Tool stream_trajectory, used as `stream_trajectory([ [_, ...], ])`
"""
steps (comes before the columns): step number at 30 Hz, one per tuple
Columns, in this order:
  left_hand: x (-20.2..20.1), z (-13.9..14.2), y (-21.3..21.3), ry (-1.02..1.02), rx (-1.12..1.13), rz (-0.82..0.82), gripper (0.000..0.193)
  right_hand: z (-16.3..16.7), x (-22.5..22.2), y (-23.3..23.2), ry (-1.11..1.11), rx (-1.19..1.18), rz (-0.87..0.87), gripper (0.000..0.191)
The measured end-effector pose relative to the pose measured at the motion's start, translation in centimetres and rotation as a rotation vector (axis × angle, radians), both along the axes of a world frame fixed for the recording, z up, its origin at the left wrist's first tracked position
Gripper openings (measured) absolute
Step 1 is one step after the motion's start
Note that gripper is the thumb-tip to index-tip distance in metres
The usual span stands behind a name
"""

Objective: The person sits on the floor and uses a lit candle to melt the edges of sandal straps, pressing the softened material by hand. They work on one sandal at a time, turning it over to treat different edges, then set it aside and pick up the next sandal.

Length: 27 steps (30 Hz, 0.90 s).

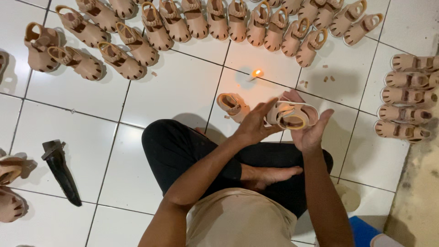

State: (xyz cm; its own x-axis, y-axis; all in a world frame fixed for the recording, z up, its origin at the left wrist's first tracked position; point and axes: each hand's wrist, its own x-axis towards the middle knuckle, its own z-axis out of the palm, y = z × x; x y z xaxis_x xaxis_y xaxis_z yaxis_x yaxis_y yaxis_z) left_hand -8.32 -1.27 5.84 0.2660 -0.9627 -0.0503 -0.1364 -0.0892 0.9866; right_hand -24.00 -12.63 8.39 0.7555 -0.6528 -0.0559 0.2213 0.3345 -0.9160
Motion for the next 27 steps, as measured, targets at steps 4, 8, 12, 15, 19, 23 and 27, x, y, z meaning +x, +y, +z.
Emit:
stream_trajectory([
  [4, -2.1, -1.1, -0.8, 0.118, -0.056, 0.088, 0.086, -1.3, 0.7, 1.7, -0.077, 0.102, -0.104, 0.093],
  [8, -1.6, -2.1, -1.7, 0.176, 0.208, 0.016, 0.089, -1.7, 3.5, 0.6, 0.187, 0.069, -0.194, 0.068],
  [12, 0.7, -3.7, -1.2, 0.053, 0.170, 0.098, 0.074, -1.0, 7.1, -4.4, 0.473, 0.110, -0.076, 0.062],
  [15, 2.7, -5.0, -0.4, 0.198, 0.140, 0.291, 0.062, -0.9, 9.4, -6.8, 0.578, 0.073, -0.025, 0.054],
  [19, 4.2, -6.1, 0.9, 0.205, 0.182, 0.365, 0.058, -1.7, 11.2, -8.2, 0.681, -0.109, -0.081, 0.042],
  [23, 4.7, -6.6, 1.1, 0.223, 0.176, 0.366, 0.057, -2.4, 11.3, -8.6, 0.579, -0.569, -0.085, 0.048],
  [27, 4.8, -7.4, 1.2, 0.205, 0.176, 0.375, 0.055, -2.3, 10.4, -8.3, 0.819, -0.376, -0.145, 0.042],
])
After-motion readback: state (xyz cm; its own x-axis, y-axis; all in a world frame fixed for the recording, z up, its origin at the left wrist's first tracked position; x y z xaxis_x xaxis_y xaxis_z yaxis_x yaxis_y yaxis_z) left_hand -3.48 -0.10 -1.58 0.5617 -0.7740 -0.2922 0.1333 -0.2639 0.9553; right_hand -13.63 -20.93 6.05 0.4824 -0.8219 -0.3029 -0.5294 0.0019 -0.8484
